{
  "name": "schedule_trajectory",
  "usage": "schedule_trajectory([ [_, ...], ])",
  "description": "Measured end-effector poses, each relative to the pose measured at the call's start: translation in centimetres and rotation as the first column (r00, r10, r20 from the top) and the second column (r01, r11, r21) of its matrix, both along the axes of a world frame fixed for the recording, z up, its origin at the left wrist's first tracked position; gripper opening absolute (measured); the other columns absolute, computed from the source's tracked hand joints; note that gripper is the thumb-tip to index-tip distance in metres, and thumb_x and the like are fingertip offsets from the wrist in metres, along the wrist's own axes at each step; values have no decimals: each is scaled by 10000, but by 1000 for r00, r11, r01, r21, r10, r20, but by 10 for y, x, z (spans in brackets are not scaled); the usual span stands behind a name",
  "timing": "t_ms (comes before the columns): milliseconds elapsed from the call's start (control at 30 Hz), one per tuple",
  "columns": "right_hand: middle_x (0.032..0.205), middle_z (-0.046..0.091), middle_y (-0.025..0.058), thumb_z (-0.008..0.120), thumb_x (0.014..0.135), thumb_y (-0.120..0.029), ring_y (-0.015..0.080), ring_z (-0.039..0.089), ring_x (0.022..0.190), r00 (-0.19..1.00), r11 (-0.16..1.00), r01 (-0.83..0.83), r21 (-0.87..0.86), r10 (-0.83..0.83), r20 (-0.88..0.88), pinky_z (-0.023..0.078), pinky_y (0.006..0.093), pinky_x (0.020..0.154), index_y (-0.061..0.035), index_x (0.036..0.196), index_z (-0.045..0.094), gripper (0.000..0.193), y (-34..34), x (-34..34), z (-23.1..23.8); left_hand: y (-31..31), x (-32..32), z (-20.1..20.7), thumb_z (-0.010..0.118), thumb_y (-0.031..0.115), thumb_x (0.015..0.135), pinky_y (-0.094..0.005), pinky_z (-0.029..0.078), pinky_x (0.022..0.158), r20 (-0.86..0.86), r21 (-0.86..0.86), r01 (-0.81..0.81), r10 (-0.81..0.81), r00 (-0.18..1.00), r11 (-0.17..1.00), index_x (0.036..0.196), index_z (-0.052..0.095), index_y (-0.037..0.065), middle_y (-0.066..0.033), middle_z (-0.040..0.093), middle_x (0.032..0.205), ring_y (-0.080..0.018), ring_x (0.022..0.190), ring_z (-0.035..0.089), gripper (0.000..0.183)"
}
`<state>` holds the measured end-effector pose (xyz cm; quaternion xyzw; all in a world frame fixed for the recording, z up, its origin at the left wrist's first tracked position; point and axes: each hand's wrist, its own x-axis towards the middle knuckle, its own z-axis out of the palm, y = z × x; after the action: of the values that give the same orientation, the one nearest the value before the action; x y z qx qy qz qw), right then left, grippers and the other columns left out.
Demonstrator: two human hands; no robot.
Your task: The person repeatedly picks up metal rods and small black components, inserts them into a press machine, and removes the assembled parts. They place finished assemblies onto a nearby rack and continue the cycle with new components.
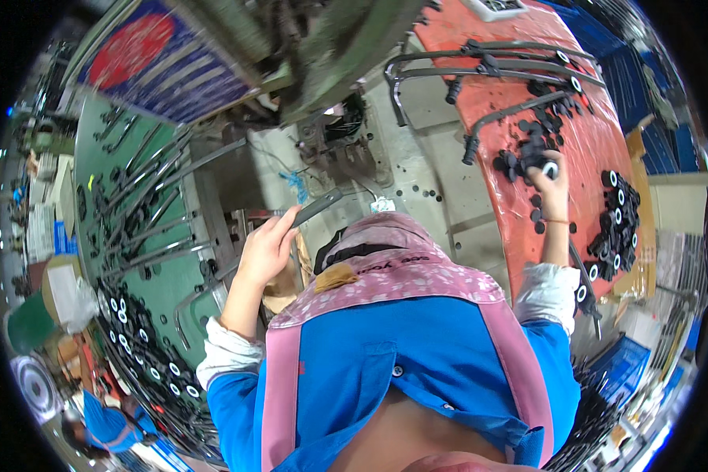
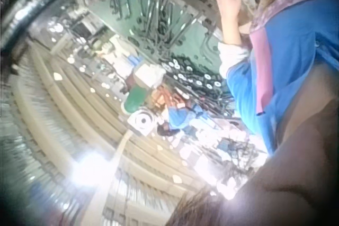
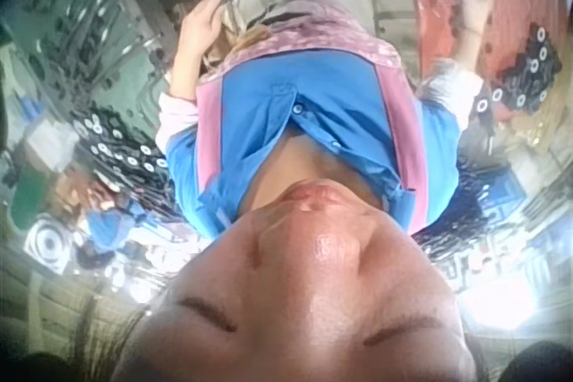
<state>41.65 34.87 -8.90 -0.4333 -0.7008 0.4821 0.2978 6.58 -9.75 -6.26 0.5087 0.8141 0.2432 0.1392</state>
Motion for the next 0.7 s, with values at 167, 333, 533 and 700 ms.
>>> schedule_trajectory([
  [167,1083,659,97,776,636,-97,179,635,1003,845,809,-526,261,533,51,502,304,877,-40,1146,609,540,-113,-120,36,3,5,22,614,180,918,-449,520,658,-61,-14,4,-5,998,1000,1359,535,193,-134,584,823,-368,741,623,448],
  [333,1021,678,115,798,604,-152,250,672,928,697,635,-700,326,708,115,516,333,851,-33,1153,585,601,-157,-179,56,-4,8,35,624,171,903,-439,519,645,-170,-43,-23,15,985,999,1361,535,192,-127,570,818,-355,731,622,467],
  [533,949,649,138,805,581,-199,326,642,882,639,587,-751,302,762,106,512,391,804,-41,1101,621,574,-162,-202,64,-19,4,39,604,135,895,-440,502,627,-221,-20,-27,22,975,999,1362,535,173,-123,545,803,-354,705,603,474],
  [700,926,649,147,800,580,-195,333,645,864,622,562,-764,318,773,128,514,391,800,-23,1086,620,564,-166,-214,66,-26,-2,37,631,148,882,-435,507,614,-229,12,-35,37,973,999,1347,540,160,-116,546,791,-341,697,606,475],
])
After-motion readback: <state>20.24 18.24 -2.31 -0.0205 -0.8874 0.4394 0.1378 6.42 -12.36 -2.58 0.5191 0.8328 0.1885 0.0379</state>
